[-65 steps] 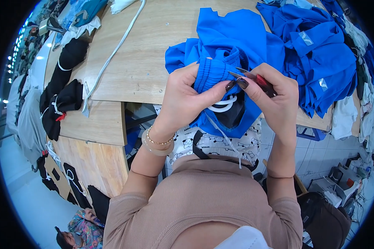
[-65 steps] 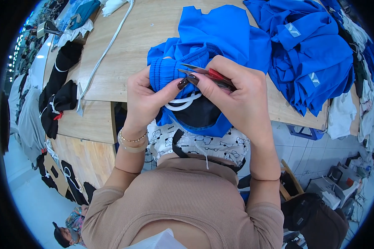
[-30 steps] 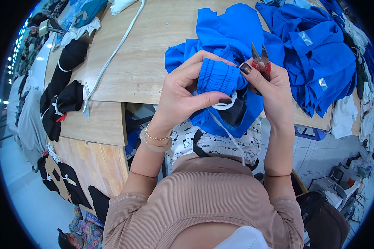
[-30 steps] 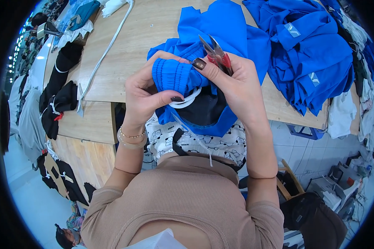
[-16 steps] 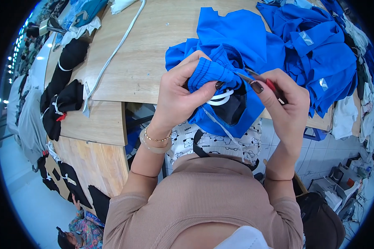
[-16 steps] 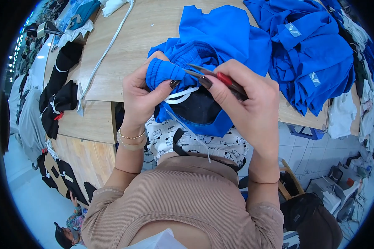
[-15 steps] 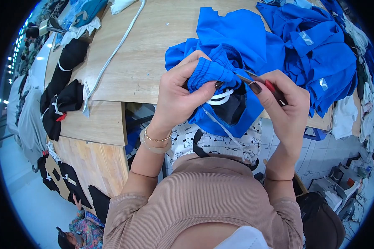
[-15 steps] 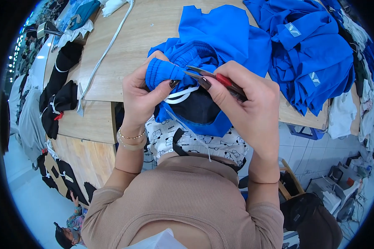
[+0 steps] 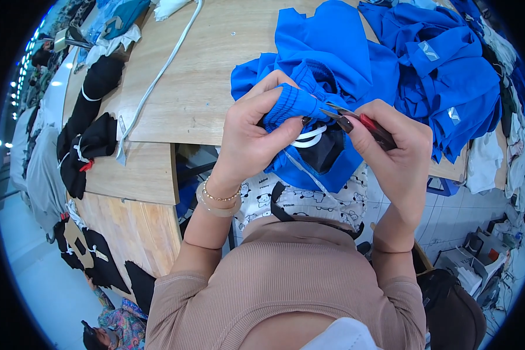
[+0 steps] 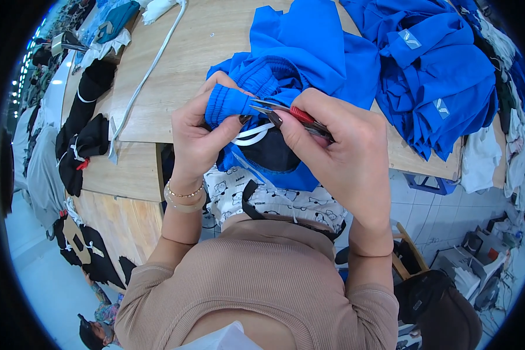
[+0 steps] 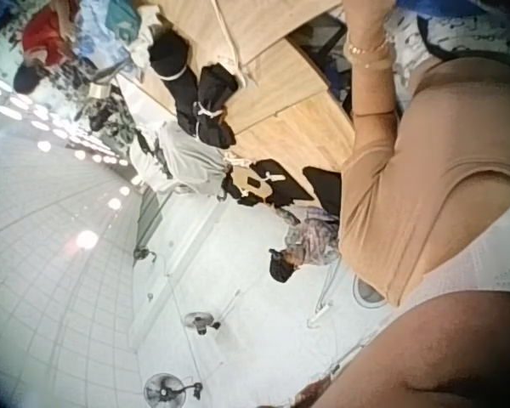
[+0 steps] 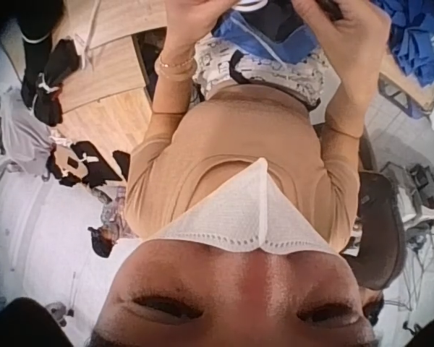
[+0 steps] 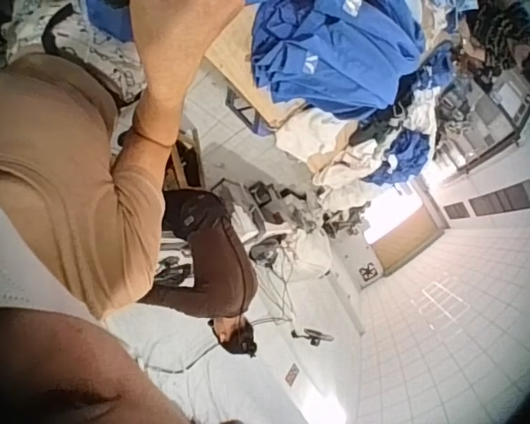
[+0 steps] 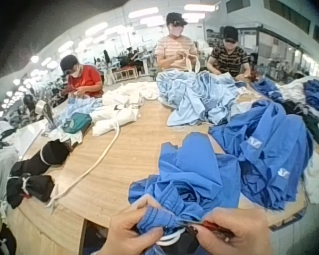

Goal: Threading an elastic cord through the waistband of a pair of blue shorts using a specialized tool.

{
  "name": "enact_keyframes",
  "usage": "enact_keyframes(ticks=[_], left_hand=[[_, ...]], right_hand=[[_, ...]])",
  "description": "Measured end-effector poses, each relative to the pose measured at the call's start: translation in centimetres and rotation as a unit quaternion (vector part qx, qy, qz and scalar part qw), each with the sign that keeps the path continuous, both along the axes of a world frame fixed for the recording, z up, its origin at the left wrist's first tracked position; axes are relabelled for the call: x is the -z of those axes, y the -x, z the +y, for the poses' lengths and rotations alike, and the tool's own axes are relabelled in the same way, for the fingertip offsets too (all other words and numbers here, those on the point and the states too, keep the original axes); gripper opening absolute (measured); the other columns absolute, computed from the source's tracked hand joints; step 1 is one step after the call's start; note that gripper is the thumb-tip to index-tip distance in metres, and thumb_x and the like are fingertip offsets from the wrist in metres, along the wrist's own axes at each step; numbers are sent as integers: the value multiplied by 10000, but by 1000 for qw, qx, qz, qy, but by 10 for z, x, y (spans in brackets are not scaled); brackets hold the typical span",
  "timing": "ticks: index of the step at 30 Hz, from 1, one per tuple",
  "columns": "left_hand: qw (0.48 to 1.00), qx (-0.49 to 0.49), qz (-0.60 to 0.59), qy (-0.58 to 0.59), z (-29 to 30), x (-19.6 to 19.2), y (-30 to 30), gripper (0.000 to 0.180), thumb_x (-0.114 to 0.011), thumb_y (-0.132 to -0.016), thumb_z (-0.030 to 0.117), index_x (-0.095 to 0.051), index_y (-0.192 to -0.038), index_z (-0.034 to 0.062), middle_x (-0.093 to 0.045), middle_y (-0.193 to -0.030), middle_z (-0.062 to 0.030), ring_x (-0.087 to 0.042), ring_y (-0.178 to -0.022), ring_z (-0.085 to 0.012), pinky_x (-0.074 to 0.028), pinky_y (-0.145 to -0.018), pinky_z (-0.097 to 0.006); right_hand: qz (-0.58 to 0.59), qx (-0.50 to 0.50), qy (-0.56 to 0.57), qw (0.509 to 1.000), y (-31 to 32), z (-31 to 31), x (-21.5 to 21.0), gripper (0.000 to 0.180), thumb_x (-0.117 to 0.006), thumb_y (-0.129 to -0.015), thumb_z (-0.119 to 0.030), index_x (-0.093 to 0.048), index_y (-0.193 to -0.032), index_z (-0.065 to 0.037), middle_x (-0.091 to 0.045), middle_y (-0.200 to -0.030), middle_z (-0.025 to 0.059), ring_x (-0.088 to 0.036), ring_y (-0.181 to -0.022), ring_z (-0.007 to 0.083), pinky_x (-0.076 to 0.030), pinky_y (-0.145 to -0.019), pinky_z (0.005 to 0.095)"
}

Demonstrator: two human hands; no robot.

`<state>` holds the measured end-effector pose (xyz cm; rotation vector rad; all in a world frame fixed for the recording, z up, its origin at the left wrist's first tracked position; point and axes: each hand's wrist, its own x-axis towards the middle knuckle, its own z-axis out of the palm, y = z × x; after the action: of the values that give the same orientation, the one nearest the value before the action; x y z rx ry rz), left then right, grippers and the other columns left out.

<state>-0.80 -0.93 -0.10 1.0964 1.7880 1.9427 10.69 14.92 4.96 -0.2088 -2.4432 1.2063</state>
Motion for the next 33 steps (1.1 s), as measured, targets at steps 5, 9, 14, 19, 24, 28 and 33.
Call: enact_keyframes(ticks=[5,9,14,19,24,28,33], left_hand=[[1000,0,3,-9,0,2,1,145,-600,-733,-69,-642,-864,-24,-530,-878,-27,-442,-682,-69,-331,-563,-196],[1000,-3,3,-13,1,2,2,142,-600,-734,-67,-644,-862,-25,-531,-878,-28,-450,-689,-70,-337,-570,-195],[1000,0,7,-7,1,0,2,153,-601,-733,-64,-653,-872,-25,-537,-882,-31,-461,-700,-71,-345,-576,-195],[1000,0,9,-13,1,2,2,164,-600,-734,-64,-658,-881,-22,-539,-881,-31,-462,-702,-70,-345,-576,-193],[1000,-3,8,-10,1,2,2,166,-598,-732,-66,-657,-880,-21,-539,-883,-30,-458,-701,-69,-338,-570,-191],[1000,-4,5,-6,0,2,2,158,-600,-732,-65,-654,-875,-22,-535,-884,-25,-452,-696,-67,-330,-564,-190],[1000,-2,-7,-17,0,1,1,135,-604,-732,-63,-643,-855,-26,-531,-877,-23,-450,-692,-65,-331,-564,-191]], right_hand=[[4,5,1,1000,-1,0,-1,121,-683,-799,-68,-592,-766,5,-475,-574,50,-379,-471,99,-278,-432,241],[-3,6,-2,1000,-1,0,-1,117,-682,-803,-67,-596,-777,9,-466,-584,29,-367,-500,75,-262,-450,222],[-11,1,-2,1000,-1,0,-3,118,-682,-805,-68,-601,-791,15,-458,-592,12,-361,-531,52,-251,-470,203],[-13,2,-9,1000,-1,0,-3,118,-680,-806,-80,-605,-791,10,-466,-588,16,-365,-525,58,-259,-470,206],[-15,5,-14,1000,-2,-1,-3,114,-678,-809,-82,-608,-791,7,-471,-587,18,-371,-525,58,-263,-471,206],[-14,4,-11,1000,-1,-1,-4,110,-678,-810,-78,-610,-793,7,-479,-591,19,-381,-526,56,-267,-473,202],[6,-5,27,1000,0,-1,8,95,-664,-819,-58,-612,-794,17,-506,-623,12,-399,-539,47,-270,-479,195]])
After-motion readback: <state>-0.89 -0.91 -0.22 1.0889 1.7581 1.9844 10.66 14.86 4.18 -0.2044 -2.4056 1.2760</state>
